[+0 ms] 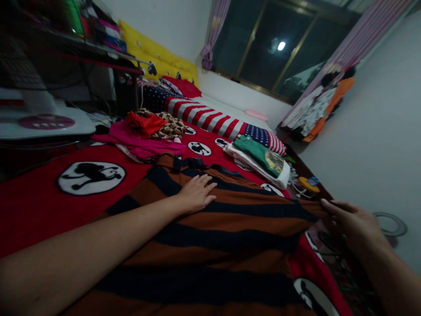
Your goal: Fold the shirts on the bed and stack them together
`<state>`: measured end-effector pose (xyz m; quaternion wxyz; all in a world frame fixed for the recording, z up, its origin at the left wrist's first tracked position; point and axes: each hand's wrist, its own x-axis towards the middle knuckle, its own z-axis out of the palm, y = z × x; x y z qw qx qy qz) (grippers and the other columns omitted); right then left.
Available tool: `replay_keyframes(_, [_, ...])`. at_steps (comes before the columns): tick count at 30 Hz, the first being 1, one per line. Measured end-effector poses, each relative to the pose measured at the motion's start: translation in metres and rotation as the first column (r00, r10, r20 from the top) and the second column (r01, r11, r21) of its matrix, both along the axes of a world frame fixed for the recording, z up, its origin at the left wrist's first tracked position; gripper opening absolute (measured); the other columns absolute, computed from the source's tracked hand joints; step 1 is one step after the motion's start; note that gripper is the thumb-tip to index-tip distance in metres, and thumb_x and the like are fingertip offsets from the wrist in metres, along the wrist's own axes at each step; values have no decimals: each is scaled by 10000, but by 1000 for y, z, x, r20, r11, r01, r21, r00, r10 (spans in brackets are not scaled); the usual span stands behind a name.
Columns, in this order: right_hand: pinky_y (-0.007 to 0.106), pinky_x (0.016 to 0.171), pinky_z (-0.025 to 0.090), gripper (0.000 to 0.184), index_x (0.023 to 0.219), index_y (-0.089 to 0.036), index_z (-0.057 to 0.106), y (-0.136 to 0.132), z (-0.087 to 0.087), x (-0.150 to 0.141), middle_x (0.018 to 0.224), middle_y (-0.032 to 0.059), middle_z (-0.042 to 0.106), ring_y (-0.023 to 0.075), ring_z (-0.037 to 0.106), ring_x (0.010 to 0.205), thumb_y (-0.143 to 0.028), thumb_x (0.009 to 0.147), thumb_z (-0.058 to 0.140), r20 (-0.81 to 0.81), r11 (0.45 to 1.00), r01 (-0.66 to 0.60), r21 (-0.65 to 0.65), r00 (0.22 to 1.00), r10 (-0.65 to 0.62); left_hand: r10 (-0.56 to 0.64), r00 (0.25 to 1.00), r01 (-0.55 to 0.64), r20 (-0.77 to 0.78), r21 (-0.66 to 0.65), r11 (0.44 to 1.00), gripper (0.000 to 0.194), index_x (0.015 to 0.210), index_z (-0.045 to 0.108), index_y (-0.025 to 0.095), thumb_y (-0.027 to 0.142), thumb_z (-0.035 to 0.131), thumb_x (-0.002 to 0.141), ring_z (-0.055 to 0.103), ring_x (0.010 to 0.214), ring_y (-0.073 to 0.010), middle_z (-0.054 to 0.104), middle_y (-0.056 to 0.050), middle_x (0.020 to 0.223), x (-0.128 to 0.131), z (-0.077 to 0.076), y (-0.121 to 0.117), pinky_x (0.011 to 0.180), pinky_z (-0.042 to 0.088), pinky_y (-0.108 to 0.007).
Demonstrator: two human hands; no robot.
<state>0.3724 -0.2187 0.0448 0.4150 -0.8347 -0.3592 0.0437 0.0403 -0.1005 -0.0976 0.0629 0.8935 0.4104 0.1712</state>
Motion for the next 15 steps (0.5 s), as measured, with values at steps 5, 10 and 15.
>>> replay_keyframes(5, [358,663,525,256,830,-269,617,-18,-11,-81,831,62,660,240,626,746,-466,679,682,278,942,-266,206,939,204,-7,1000,7,9,6,1000,546,1389,459,160,469,381,946,289,1393,-301,381,-149,1480,0,0,-2,1147,209,-468])
replay_keyframes(10, [251,739,536,141,918,-225,695,-45,-30,-146,928,55,703,184,657,842,-300,817,630,28,253,-886,-389,263,964,-33,995,34,95,-14,999,516,1367,478,150,398,443,916,293,1390,-301,387,-147,1477,-2,-10,5,1154,198,-460])
replay_keyframes(15, [225,620,514,218,896,-188,686,-29,-38,-136,808,53,696,159,639,715,-377,863,583,-6,474,-835,-281,495,869,0,980,27,198,-132,991,539,1386,448,181,258,458,852,347,1371,-260,426,-89,1462,-2,-35,29,1155,244,-413])
